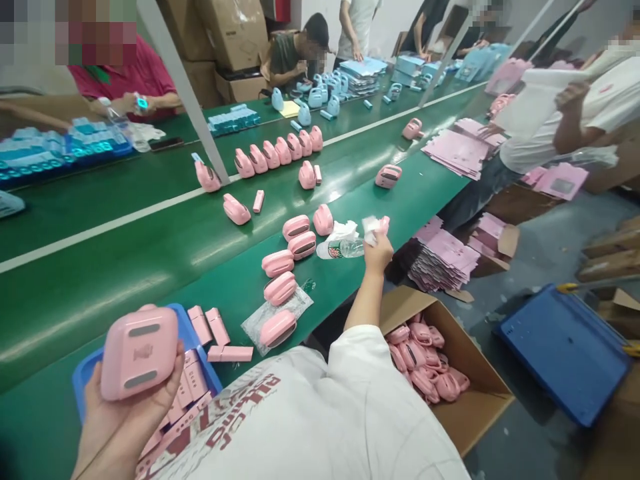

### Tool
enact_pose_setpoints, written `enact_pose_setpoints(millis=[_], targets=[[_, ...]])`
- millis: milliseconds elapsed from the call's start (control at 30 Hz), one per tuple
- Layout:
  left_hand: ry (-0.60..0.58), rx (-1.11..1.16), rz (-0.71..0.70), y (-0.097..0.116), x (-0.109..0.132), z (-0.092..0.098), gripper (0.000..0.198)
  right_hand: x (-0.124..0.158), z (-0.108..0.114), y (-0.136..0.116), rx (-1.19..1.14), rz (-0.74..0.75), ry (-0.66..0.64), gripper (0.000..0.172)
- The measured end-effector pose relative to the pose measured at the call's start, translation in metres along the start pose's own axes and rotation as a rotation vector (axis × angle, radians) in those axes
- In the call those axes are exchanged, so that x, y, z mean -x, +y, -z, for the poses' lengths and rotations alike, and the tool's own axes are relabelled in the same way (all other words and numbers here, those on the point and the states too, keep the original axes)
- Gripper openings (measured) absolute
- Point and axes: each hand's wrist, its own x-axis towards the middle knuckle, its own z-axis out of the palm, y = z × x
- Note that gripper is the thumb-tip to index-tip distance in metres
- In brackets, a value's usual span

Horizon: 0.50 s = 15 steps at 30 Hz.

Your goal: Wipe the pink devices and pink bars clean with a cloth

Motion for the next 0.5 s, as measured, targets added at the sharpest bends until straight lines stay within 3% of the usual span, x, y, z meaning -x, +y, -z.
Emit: enact_pose_setpoints(millis=[133, 267, 367, 500], targets=[[0.001, -0.029, 0.015, -0.001, 0.0, -0.005, 0.043, -0.006, -0.002, -0.019, 0.083, 0.185, -0.137, 0.021], [-0.007, -0.014, -0.048, -0.009, 0.003, -0.013, 0.042, 0.008, -0.009, -0.034, 0.14, 0.264, -0.243, 0.023], [-0.021, 0.026, -0.085, -0.014, 0.006, -0.019, 0.042, 0.016, -0.002, -0.04, 0.198, 0.243, -0.288, 0.03], [-0.043, 0.102, 0.002, -0.015, 0.012, -0.028, 0.043, 0.014, 0.025, -0.052, 0.318, 0.127, -0.333, 0.031]])
